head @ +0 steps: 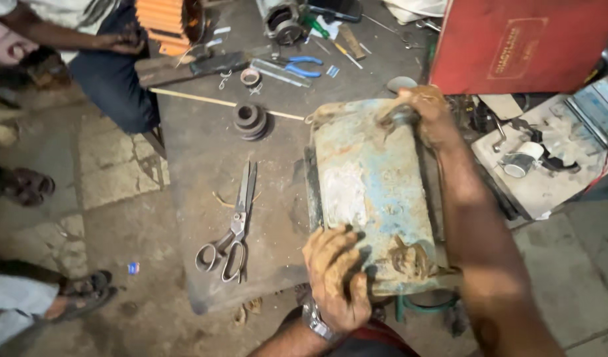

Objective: The person gathers copper wires, inserts them into a cylindrical metal component, and uses pliers to push and secure the wires inside. The person repeatedly adjusts the wire bundle and uses pliers to compact the wires within the component.

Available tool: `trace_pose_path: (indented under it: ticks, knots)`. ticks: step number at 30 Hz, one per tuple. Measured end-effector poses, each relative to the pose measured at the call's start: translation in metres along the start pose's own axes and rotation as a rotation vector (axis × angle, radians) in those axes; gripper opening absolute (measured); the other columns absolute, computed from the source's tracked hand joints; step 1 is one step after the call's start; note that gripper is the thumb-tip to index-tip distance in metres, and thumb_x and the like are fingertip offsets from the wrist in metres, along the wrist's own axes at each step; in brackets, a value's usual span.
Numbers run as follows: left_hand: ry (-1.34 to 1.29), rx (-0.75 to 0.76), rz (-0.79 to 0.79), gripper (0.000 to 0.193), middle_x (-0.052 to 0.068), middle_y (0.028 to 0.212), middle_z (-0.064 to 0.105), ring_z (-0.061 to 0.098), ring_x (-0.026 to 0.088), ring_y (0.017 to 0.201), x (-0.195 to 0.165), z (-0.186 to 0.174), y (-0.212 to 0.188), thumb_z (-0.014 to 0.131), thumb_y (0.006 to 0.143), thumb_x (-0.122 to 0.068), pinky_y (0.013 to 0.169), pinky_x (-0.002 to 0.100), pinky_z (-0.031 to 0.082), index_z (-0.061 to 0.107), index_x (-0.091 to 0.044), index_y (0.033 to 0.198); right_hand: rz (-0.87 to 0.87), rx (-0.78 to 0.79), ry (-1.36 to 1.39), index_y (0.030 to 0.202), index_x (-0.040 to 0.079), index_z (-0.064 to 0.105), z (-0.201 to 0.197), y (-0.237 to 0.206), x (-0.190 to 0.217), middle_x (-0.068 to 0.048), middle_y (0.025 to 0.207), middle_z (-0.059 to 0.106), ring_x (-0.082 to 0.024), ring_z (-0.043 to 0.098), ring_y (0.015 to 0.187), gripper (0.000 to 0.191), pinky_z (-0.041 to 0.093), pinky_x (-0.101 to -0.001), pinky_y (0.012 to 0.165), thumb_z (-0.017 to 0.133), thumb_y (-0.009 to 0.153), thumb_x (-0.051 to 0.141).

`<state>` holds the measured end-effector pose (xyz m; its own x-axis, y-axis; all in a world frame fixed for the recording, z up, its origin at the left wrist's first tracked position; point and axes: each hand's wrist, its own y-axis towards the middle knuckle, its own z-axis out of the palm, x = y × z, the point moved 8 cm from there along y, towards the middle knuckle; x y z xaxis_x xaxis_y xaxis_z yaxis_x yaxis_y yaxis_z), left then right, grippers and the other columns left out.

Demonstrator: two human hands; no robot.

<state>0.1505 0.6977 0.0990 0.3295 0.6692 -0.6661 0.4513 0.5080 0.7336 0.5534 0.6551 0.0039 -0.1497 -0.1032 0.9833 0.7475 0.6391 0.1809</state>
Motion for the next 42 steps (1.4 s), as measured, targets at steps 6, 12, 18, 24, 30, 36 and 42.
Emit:
trace_pose_path:
  ticks: [6, 12, 18, 24, 30, 36, 42]
  knots:
    - [-0.013, 0.006, -0.004, 0.025, 0.018, 0.122, 0.067, 0.068, 0.037, 0.121, 0.015, -0.026, 0.037, 0.055, 0.102, -0.018, 0.116, 0.059, 0.044, 0.062, 0.001, 0.116, -0.055, -0.025, -0.037, 0.110, -0.002, 0.073, 0.019, -0.026, 0.043, -0.003, 0.092, 0.074, -0.010, 0.066, 0.081, 0.032, 0.051, -0.0244, 0.077, 0.056, 0.101, 0.023]
    - [-0.108, 0.140, -0.061, 0.032, 0.017, 0.121, 0.067, 0.065, 0.034, 0.122, 0.065, -0.041, 0.075, 0.053, 0.100, -0.025, 0.114, 0.047, 0.048, 0.064, 0.001, 0.116, -0.085, -0.382, -0.250, 0.090, 0.001, 0.065, -0.034, -0.088, 0.039, 0.004, 0.079, 0.053, -0.008, 0.043, 0.073, 0.033, 0.035, -0.0301, 0.067, 0.061, 0.112, 0.026]
    - [-0.261, 0.405, -0.096, 0.062, 0.017, 0.131, 0.066, 0.062, 0.032, 0.130, 0.130, 0.002, 0.134, 0.048, 0.100, -0.052, 0.116, 0.043, 0.045, 0.063, 0.000, 0.128, -0.138, -0.848, -0.128, 0.092, 0.006, 0.062, -0.056, -0.222, 0.020, 0.004, 0.089, 0.056, -0.009, 0.046, 0.082, 0.033, 0.039, -0.0288, 0.072, 0.062, 0.111, 0.032]
    - [-0.285, 0.656, 0.046, 0.070, 0.019, 0.150, 0.056, 0.047, 0.035, 0.147, 0.138, 0.036, 0.167, 0.045, 0.104, -0.055, 0.126, 0.045, 0.033, 0.055, 0.000, 0.147, 0.002, -1.155, 0.012, 0.113, 0.005, 0.063, -0.024, -0.290, 0.020, -0.005, 0.114, 0.064, -0.013, 0.059, 0.103, 0.032, 0.050, -0.0294, 0.093, 0.058, 0.106, 0.036]
    - [-0.012, 0.459, -0.064, 0.047, 0.017, 0.149, 0.055, 0.051, 0.032, 0.143, 0.129, 0.006, 0.151, 0.052, 0.110, -0.031, 0.123, 0.044, 0.040, 0.054, -0.002, 0.147, -0.168, -0.897, -0.174, 0.130, -0.001, 0.062, 0.005, -0.280, 0.103, -0.013, 0.130, 0.064, -0.021, 0.058, 0.121, 0.033, 0.046, -0.0344, 0.110, 0.056, 0.108, 0.023]
    - [-0.046, 0.247, -0.297, 0.053, 0.014, 0.154, 0.048, 0.046, 0.029, 0.145, 0.073, -0.029, 0.088, 0.060, 0.105, -0.025, 0.114, 0.042, 0.045, 0.045, -0.002, 0.150, -0.523, -0.642, 0.139, 0.138, 0.011, 0.056, 0.050, -0.332, 0.203, -0.012, 0.145, 0.056, -0.021, 0.062, 0.130, 0.039, 0.058, -0.0376, 0.101, 0.066, 0.101, 0.016]
    - [0.159, 0.001, -0.165, 0.047, 0.020, 0.148, 0.044, 0.044, 0.036, 0.144, 0.021, -0.023, 0.032, 0.064, 0.099, -0.022, 0.123, 0.051, 0.038, 0.052, -0.001, 0.140, -0.514, -0.648, -0.529, 0.120, 0.003, 0.064, -0.036, -0.264, 0.192, -0.013, 0.131, 0.060, -0.019, 0.065, 0.109, 0.018, 0.059, -0.0335, 0.084, 0.068, 0.103, -0.003]
